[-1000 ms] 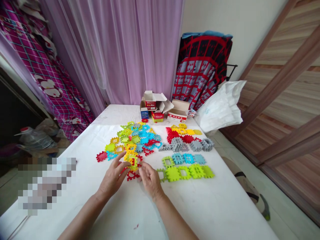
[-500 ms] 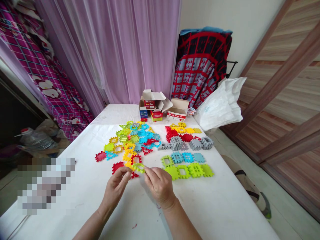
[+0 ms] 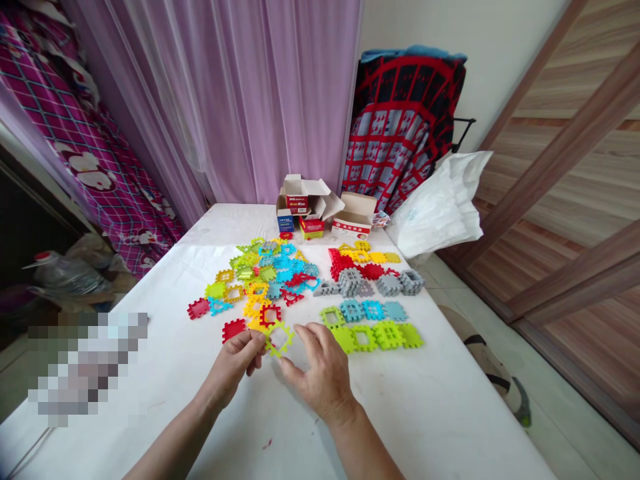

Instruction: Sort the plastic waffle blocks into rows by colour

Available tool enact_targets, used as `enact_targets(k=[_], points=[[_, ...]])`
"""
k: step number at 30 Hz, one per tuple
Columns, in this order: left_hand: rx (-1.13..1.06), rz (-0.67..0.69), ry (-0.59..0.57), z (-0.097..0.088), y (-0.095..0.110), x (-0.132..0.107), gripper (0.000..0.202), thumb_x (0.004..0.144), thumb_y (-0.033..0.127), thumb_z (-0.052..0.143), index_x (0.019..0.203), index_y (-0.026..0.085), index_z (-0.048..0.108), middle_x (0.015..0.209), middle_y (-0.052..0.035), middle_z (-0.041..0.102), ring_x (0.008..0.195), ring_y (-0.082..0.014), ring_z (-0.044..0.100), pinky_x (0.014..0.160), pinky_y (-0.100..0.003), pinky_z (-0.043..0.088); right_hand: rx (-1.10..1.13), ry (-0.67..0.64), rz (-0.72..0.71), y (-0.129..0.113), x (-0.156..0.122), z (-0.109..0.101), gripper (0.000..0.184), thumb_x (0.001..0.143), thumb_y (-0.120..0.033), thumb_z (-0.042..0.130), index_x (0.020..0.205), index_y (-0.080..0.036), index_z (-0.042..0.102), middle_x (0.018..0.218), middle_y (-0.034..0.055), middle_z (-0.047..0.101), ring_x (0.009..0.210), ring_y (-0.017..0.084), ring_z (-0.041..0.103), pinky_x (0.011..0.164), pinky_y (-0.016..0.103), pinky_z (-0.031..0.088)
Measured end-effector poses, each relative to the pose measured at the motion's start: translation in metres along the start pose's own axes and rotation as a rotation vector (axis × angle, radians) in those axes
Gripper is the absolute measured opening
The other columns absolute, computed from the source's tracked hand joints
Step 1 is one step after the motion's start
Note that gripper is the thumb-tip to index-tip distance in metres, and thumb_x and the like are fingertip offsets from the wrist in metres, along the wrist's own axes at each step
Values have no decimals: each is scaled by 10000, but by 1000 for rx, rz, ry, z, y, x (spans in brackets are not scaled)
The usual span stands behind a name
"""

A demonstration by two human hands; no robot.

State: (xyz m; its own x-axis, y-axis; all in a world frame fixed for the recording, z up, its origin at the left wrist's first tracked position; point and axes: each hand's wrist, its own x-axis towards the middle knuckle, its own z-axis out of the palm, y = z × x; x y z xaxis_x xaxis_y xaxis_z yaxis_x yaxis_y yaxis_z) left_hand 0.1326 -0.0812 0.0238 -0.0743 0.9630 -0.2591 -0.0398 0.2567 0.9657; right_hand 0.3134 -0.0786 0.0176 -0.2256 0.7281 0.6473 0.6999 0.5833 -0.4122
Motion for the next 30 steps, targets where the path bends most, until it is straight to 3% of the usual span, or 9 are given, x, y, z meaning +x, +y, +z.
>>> enact_targets(k=[3,15,20,25,30], points=[[-4,2,5,5,2,0,389,635,547,670,586,175,564,488,51,513,396,-52,389,393,-182,272,-50,-43,46,-3,2,-3,486,741,-401,669,1177,-204,585,1068,115,631,1000,275,615,821,383,540],[-52,-4,-48,16,1,-2,388,631,542,685,616,168,583,541,43,541,421,-49,425,382,-165,289,-141,-70,69,4,-5,-7,395,753,-305,639,1132,-198,603,1059,110,648,974,260,622,827,366,519],[14,4,-105,18,5,-2,421,662,586,634,634,168,600,598,20,573,442,-63,458,385,-173,298,-182,-71,58,6,-2,-11,329,768,-333,616,1066,-196,632,1006,89,666,913,230,633,796,330,506],[163,78,13,3,0,11,508,668,639,586,820,163,679,641,3,602,492,-101,514,401,-193,343,-349,18,151,28,-14,-25,335,804,-426,602,1028,-184,658,961,88,676,897,218,632,793,307,486],[358,223,151,-22,-24,30,511,685,660,560,835,193,702,611,-3,643,535,-144,570,518,-244,474,-620,42,328,66,-34,-54,388,849,-508,534,1007,-186,680,787,55,682,705,183,638,648,275,453]])
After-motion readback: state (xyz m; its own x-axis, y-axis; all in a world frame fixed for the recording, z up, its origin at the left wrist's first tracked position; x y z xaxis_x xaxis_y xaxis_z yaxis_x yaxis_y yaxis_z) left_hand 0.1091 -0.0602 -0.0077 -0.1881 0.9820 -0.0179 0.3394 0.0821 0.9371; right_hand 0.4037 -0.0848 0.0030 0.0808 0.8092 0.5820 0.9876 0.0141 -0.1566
